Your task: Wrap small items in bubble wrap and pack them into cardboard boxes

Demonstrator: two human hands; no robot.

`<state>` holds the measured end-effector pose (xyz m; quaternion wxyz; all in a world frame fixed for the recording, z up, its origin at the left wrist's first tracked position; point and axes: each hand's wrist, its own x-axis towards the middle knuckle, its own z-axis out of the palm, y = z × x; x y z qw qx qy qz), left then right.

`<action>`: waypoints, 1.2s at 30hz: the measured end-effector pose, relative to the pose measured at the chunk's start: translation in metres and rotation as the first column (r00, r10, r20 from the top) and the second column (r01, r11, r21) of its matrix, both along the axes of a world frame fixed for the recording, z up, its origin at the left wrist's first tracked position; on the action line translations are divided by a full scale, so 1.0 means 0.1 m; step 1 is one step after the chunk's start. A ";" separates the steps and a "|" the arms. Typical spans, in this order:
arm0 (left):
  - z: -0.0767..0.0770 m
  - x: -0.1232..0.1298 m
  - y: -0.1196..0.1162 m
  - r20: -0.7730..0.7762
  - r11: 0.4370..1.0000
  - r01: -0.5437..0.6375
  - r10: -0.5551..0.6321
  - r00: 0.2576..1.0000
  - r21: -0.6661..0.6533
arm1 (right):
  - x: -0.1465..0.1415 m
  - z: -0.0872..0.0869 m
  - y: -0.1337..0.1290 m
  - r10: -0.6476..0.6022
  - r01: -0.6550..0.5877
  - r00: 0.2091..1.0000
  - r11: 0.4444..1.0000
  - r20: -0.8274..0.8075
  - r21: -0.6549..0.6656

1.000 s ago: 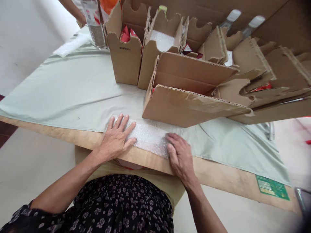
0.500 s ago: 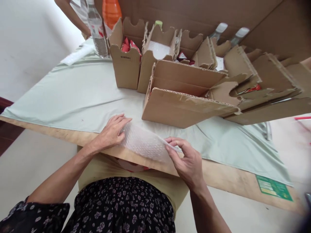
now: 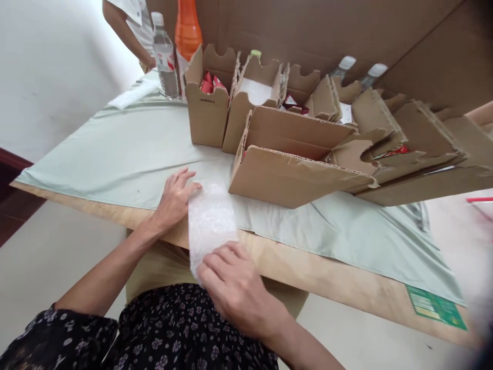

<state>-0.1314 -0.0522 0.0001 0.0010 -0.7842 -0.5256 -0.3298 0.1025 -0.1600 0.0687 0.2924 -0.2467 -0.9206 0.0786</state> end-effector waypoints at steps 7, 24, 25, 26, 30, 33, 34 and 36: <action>0.06 -0.18 -0.94 0.120 0.953 0.219 -0.197 0.973 -0.210 | -0.15 -0.40 0.02 0.037 -0.008 0.992 0.972 0.120 -0.237; -0.07 0.27 -1.20 0.493 0.923 -0.104 0.291 0.820 -0.371 | 0.00 -0.48 0.48 -0.378 0.165 0.912 0.693 -0.159 -0.702; -0.09 0.29 -1.21 0.490 0.932 -0.122 0.287 0.823 -0.341 | -0.02 -0.55 0.49 -0.412 0.199 0.894 0.717 -0.177 -0.668; -0.10 0.31 -1.21 0.487 0.939 -0.134 0.282 0.827 -0.318 | -0.03 -0.60 0.49 -0.446 0.246 0.872 0.756 -0.202 -0.607; -0.10 0.35 -1.22 0.482 0.930 -0.153 0.309 0.820 -0.335 | -0.07 -0.61 0.35 -0.415 0.364 0.860 0.907 -0.297 -0.214; -0.08 0.36 -1.22 0.495 0.919 -0.148 0.327 0.805 -0.366 | -0.09 -0.59 0.17 -0.240 0.220 0.951 0.968 -0.194 -0.119; -0.09 0.37 -1.22 0.501 0.920 -0.142 0.324 0.802 -0.366 | -0.10 -0.61 0.13 -0.195 0.180 0.972 0.976 -0.128 -0.120; -0.10 0.38 -1.22 0.510 0.924 -0.132 0.312 0.802 -0.359 | -0.13 -0.68 0.10 -0.159 0.158 0.987 0.979 0.001 -0.132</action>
